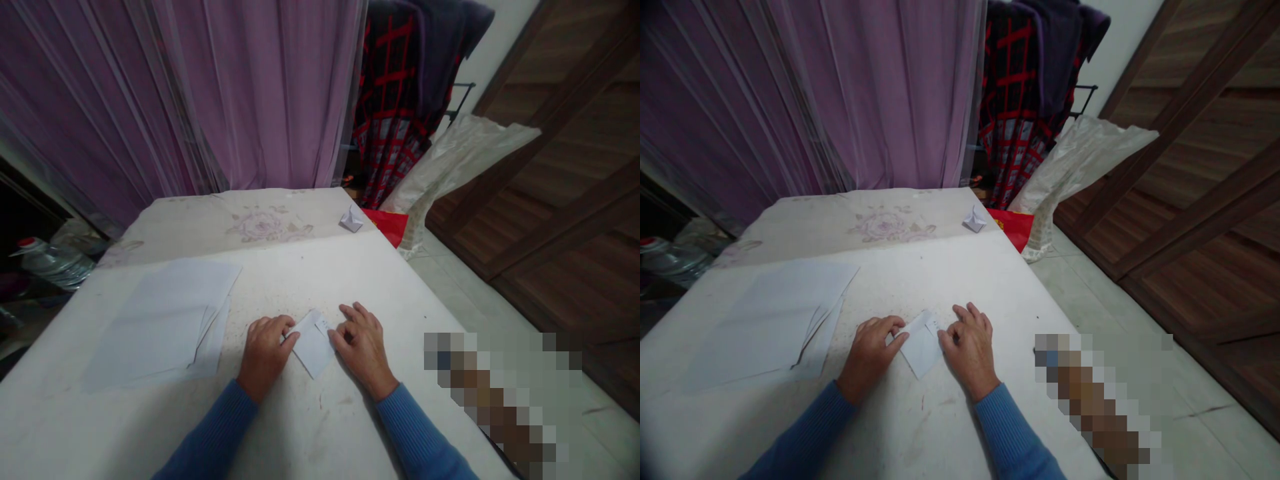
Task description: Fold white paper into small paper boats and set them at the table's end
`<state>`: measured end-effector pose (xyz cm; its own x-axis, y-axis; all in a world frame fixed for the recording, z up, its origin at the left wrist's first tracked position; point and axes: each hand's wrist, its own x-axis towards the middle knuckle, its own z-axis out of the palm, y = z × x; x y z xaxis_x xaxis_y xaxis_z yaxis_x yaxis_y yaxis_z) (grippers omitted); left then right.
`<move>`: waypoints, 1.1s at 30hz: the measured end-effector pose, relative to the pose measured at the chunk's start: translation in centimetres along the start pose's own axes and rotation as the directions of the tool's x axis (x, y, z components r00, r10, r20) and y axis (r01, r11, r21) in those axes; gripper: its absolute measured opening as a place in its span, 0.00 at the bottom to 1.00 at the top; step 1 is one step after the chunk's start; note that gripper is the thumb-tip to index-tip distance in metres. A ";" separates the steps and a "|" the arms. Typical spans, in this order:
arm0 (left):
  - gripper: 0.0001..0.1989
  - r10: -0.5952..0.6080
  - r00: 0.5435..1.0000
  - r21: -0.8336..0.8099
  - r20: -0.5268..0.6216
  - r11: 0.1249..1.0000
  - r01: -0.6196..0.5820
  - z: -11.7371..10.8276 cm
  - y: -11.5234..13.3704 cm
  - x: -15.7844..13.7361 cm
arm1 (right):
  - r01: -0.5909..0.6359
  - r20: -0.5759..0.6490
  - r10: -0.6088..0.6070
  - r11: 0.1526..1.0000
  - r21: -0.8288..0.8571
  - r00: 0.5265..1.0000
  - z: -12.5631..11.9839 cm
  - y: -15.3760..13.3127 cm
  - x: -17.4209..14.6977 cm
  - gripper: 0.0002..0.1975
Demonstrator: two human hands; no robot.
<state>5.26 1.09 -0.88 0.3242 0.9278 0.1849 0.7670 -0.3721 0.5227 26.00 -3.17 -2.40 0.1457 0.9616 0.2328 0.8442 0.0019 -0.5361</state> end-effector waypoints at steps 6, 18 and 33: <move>0.06 -0.011 1.000 0.010 -0.012 1.000 0.011 0.3 -0.2 0.1 | -0.011 -0.008 0.011 1.000 -0.017 1.000 0.0 -0.1 0.0 0.11; 0.06 -0.009 1.000 0.059 0.009 0.998 0.008 0.0 -0.2 -0.1 | 0.002 -0.024 -0.003 0.999 -0.043 1.000 0.1 -0.1 0.1 0.12; 0.06 -0.133 0.960 0.306 0.248 0.951 0.053 -1.8 1.4 1.0 | -0.042 0.137 0.066 0.984 -0.173 0.988 -1.1 -1.2 0.6 0.07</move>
<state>5.69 1.57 1.58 0.3464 0.9329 -0.0986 0.9156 -0.3134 0.2518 25.65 -2.92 -0.70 0.1292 0.9882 0.0829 0.9139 -0.0862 -0.3966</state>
